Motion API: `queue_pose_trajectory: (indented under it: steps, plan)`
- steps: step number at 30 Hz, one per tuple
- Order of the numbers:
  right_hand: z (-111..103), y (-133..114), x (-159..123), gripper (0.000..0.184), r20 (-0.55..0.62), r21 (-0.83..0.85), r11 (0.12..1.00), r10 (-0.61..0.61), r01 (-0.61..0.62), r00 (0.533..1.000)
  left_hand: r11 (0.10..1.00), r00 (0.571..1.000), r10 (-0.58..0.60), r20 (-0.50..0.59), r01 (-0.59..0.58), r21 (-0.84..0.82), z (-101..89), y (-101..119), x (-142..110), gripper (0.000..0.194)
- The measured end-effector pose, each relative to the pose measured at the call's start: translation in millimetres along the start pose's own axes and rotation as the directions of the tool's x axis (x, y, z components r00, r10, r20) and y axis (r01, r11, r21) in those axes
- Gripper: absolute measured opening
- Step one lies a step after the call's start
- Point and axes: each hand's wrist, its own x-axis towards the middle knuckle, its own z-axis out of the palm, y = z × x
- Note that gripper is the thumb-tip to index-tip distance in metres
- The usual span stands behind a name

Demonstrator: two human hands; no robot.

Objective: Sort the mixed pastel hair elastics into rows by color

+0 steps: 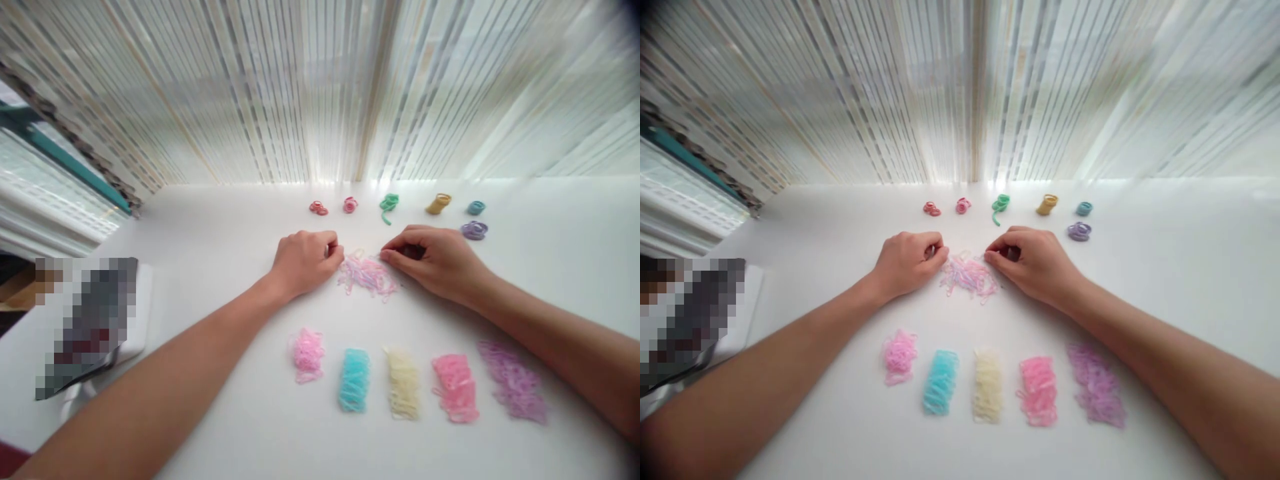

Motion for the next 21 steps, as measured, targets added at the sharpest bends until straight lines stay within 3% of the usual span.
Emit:
queue_pose_trajectory:
  steps: [13,21]
  plan:
    - [-0.8,-4.3,2.8,0.015,-0.017,0.099,0.995,0.017,-0.015,1.0,0.998,0.999,-0.025,0.02,0.023,0.064,-4.9,1.1,3.5,0.033]
    - [-1.4,-2.1,8.5,0.009,0.041,0.116,0.993,0.013,-0.018,0.999,0.983,0.996,-0.08,0.036,0.073,0.167,-6.6,0.7,8.4,0.039]
